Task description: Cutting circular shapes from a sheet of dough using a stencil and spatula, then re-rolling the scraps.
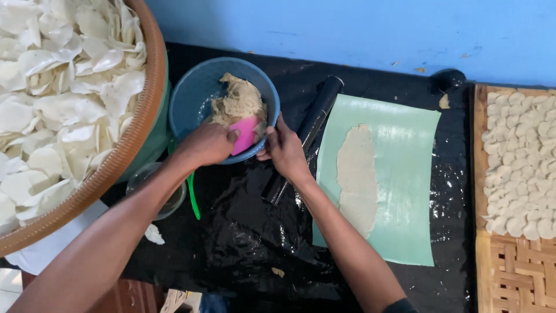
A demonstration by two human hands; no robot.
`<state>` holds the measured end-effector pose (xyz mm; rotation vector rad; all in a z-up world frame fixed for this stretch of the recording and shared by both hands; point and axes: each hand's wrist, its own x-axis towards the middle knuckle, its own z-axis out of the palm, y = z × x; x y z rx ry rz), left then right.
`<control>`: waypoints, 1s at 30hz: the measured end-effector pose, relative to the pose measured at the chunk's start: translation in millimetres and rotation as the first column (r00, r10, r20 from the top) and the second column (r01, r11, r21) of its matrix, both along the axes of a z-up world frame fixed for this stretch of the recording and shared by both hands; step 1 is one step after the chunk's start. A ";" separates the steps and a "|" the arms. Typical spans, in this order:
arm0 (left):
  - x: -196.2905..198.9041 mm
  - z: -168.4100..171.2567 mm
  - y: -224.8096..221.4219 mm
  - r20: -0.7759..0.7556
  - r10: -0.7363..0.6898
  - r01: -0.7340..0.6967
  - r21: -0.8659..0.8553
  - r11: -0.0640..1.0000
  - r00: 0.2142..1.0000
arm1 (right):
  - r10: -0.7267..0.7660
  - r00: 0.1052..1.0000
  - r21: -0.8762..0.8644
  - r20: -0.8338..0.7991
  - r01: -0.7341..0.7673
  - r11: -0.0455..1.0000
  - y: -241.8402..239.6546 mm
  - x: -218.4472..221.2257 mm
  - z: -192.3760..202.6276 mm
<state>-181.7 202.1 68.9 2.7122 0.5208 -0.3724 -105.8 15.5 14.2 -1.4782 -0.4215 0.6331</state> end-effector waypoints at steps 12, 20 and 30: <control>-15.2 -5.8 18.4 -0.169 0.093 -0.134 -0.246 0.960 0.981 | 0.038 0.981 0.148 -0.189 -0.010 0.989 0.4 1.6 -12.3; -38.0 13.6 4.1 -0.356 0.270 -0.431 -0.526 0.733 0.895 | 0.126 0.912 0.179 -0.390 -0.059 0.982 -29.7 6.2 -8.0; -37.9 39.8 -178.9 0.248 -0.001 0.160 -0.620 0.768 0.969 | -0.200 0.922 -0.480 0.330 0.347 0.806 -273.3 -29.9 61.9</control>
